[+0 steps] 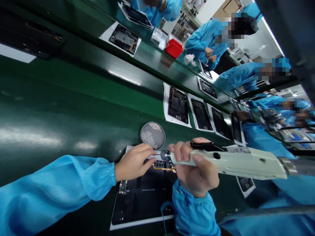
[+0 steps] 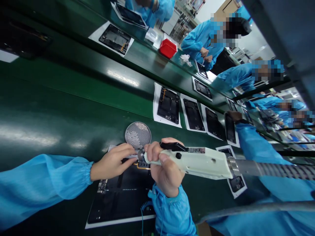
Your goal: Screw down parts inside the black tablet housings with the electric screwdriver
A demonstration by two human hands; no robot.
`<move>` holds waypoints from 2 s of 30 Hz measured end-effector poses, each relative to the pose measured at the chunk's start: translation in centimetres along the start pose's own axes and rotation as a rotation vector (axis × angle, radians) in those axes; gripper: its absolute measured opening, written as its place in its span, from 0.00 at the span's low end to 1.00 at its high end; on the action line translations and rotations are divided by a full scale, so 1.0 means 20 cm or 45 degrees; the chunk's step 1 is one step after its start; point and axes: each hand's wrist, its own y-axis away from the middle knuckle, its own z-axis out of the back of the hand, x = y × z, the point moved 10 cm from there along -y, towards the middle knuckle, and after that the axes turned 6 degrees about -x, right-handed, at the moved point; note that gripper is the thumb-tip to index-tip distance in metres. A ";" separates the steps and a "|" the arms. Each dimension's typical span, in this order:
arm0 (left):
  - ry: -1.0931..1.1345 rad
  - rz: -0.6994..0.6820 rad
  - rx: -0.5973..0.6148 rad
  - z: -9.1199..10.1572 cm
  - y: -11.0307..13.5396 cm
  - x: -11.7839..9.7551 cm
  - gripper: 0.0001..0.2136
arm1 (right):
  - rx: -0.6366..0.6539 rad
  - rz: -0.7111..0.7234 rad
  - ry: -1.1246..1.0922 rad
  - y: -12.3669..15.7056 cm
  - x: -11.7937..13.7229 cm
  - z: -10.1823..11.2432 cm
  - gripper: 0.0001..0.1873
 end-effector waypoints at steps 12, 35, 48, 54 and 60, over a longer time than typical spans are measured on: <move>-0.591 -0.235 0.330 -0.11 0.06 -0.02 0.11 | 0.083 0.085 0.151 0.01 -0.02 0.10 0.11; -0.861 -0.652 0.365 -0.16 0.11 -0.17 0.08 | 0.188 0.051 0.093 0.10 -0.15 0.08 0.13; -0.977 -0.666 0.507 -0.19 0.12 -0.21 0.09 | 0.225 0.043 0.131 0.11 -0.18 0.06 0.15; -0.967 -0.633 0.552 -0.20 0.12 -0.20 0.09 | 0.220 0.018 0.242 0.13 -0.22 0.09 0.14; -0.960 -0.548 0.520 -0.18 0.14 -0.18 0.12 | 0.200 -0.026 0.232 0.14 -0.25 0.09 0.11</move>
